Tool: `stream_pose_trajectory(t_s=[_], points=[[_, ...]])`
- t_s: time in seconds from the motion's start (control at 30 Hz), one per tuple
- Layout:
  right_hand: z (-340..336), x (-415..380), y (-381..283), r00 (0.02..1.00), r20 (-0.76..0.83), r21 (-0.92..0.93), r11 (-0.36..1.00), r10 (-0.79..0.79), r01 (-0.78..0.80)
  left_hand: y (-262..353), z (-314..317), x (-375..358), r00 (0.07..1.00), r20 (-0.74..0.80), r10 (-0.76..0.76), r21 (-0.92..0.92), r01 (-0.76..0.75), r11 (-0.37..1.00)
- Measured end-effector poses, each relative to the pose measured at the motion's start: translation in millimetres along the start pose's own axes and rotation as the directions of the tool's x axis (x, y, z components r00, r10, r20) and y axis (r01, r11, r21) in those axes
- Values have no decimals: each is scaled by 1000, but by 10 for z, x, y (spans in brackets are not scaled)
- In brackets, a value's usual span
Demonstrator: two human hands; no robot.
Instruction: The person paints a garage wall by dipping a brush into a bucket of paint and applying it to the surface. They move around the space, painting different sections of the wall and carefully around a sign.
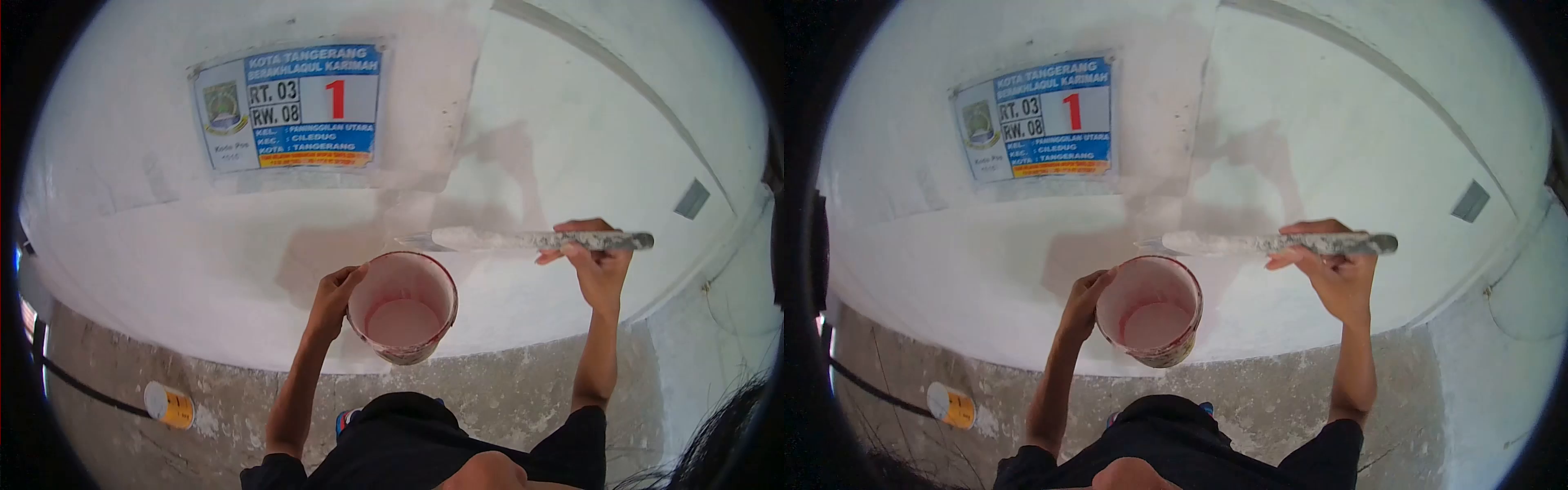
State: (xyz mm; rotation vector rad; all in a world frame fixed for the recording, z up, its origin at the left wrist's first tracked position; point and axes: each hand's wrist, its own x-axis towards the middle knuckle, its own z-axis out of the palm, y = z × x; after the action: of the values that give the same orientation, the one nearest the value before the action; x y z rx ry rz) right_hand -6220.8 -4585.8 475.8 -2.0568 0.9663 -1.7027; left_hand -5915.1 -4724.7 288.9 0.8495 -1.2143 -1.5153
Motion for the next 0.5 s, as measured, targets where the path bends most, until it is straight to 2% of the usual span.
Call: stream_pose_trajectory(t_s=[0.1, 0.17, 0.23, 0.27, 0.4, 0.47, 0.5], points=[[-48, 175, -147, 1000, -26, -82, 997, -16, 14, 235, 98, 112, 996, 93, -19, -85, 27, 996], [-89, 267, -215, 999, -34, -60, 998, -24, 22, 404, 168, 152, 985, 161, -58, -166, 84, 983], [-117, 357, -275, 1000, 6, -112, 994, -14, 15, 566, 227, 173, 983, 174, -59, -180, 90, 980], [-88, 390, -280, 998, -27, -172, 984, -53, 48, 624, 244, 194, 981, 184, -62, -198, 99, 975], [-34, 529, -372, 999, -34, -174, 984, -32, 26, 777, 238, 281, 971, 238, -30, -173, 73, 982], [-34, 601, -388, 1000, -16, -232, 973, -6, 2, 970, 304, 184, 984, 170, 43, 24, -48, 999], [-43, 637, -376, 1000, -13, -229, 973, -10, 7, 1032, 319, 166, 985, 165, 47, 24, -52, 998]])
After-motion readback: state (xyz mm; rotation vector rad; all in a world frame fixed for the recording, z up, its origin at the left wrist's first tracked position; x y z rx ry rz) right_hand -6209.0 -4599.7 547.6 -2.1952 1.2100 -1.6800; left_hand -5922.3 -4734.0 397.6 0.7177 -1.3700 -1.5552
